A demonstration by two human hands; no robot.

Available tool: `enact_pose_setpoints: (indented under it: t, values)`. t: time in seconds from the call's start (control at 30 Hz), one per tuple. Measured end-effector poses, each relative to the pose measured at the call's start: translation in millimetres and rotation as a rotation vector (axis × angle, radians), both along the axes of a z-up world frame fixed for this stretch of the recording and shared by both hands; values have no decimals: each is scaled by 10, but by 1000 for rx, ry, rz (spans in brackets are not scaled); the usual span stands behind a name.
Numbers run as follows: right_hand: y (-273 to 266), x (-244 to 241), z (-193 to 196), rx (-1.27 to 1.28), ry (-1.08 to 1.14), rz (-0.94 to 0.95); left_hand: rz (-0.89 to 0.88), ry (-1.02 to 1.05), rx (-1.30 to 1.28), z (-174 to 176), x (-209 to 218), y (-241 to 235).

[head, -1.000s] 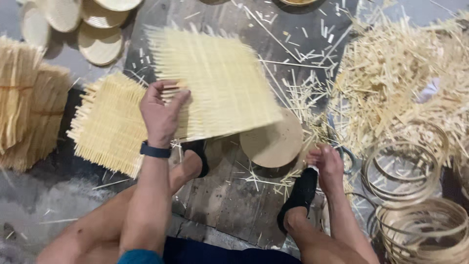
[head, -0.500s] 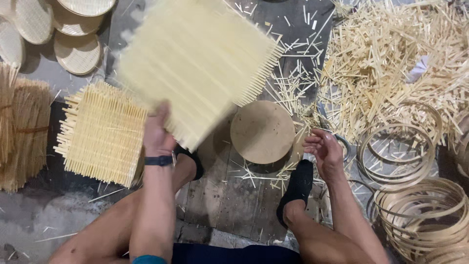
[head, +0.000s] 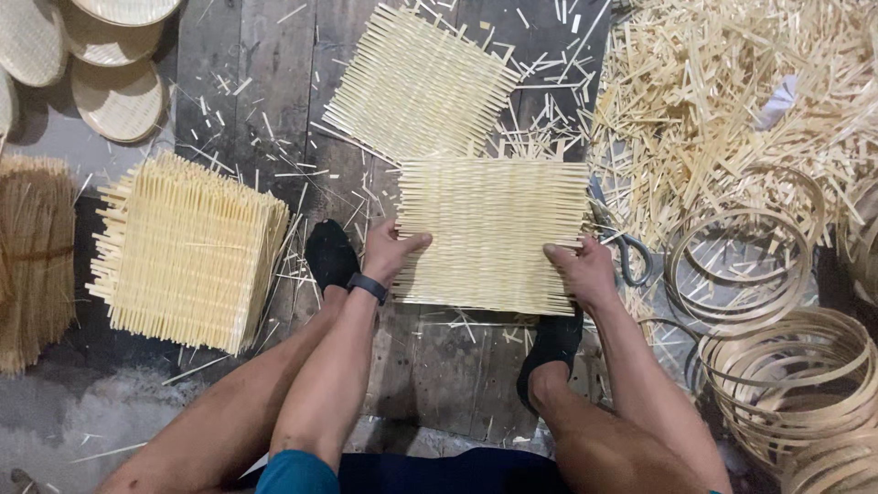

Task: The person places a woven bamboo mat over a circular wooden frame, then uses shears to trim the excess bamboo strips around the edge. The person repeats this process for multiple trays, stacking the finished pieces.

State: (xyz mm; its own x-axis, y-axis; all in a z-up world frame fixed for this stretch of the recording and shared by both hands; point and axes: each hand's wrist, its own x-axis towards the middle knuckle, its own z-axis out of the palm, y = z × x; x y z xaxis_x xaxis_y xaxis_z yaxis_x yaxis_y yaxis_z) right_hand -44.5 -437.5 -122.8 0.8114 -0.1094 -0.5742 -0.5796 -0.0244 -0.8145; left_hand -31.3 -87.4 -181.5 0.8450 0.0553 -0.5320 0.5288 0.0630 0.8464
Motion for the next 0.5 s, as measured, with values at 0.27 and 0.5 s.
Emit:
enact_pose_setpoints:
  t: [0.27, 0.5]
  values:
    - [-255, -62, -306, -89, -115, -59, -53, 160, 9, 147, 85, 83]
    - [-1620, -436, -392, -1257, -273, -133, -52, 48, 291, 234, 59, 64]
